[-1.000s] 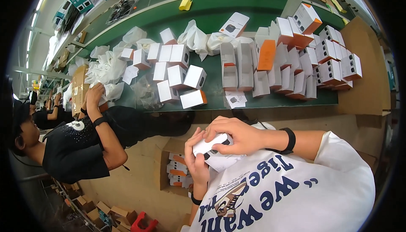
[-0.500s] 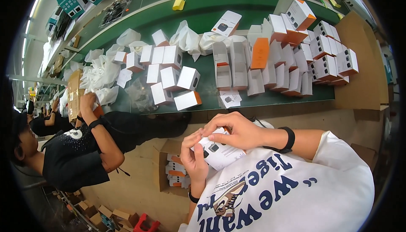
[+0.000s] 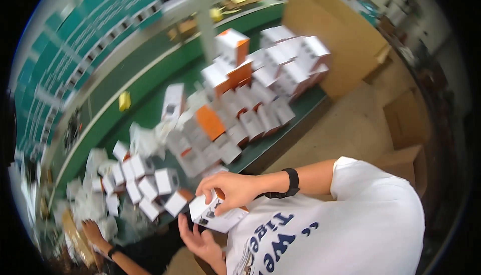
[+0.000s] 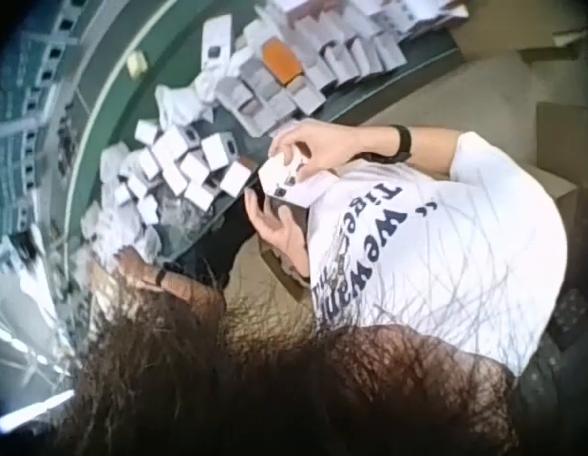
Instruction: The recorder is seen organizing small white boxes into a larger shipping carton on an assembly line.
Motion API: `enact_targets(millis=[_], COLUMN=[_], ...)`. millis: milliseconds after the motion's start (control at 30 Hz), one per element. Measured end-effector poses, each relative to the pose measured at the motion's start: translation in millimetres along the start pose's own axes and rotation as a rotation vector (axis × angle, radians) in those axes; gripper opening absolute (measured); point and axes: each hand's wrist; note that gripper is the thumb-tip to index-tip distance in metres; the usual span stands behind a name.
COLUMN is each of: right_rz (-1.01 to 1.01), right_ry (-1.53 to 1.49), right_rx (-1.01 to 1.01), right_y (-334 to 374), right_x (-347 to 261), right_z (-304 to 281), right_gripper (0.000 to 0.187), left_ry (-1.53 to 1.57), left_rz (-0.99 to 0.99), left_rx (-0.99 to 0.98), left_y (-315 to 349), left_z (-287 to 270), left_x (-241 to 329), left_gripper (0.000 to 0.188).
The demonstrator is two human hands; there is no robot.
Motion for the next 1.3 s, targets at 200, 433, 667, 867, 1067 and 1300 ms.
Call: enact_targets(millis=[200,433,667,867,1067,1300], right_rz=[-0.076,-0.055,0.14,-0.101,0.34,0.839], right_ry=[0.505,1.053,1.428,1.28,0.235,-0.191], right_rx=[0.98,1.504,1.585,1.639,0.321,-0.025], right_y=[64.0,102.8,124.2,101.2,113.5,249.0], right_x=[-11.7,21.0,61.1,47.6,32.7,160.2], right_z=[-144.4,-303.4,-331.4,-305.4,-180.2,-113.3], right_gripper=[0.039,0.031,0.045,0.047,0.007,0.043], left_ry=[-0.223,-0.258,-0.222,-0.287,-0.536,-0.441], left_rz=[-0.243,-0.241,-0.298,-0.361,-0.512,-0.86], left_rx=[-0.117,-0.274,-0.322,-0.459,-0.904,-0.899], left_y=[-20.4,-44.7,-56.8,-65.5,-47.9,41.4], left_z=[-18.4,3.4,50.1,62.7,5.3,-97.8], left_x=[-47.3,-76.2,-77.8,-88.7,-99.6,-122.2], left_gripper=[0.028,0.023,0.019,0.019,0.018,0.025])
Point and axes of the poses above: each hand's wrist, its own y-axis away from the middle knuckle, its own z-axis out of the palm, x = y × z, and after that the axes turned 9 degrees about x, right-handed
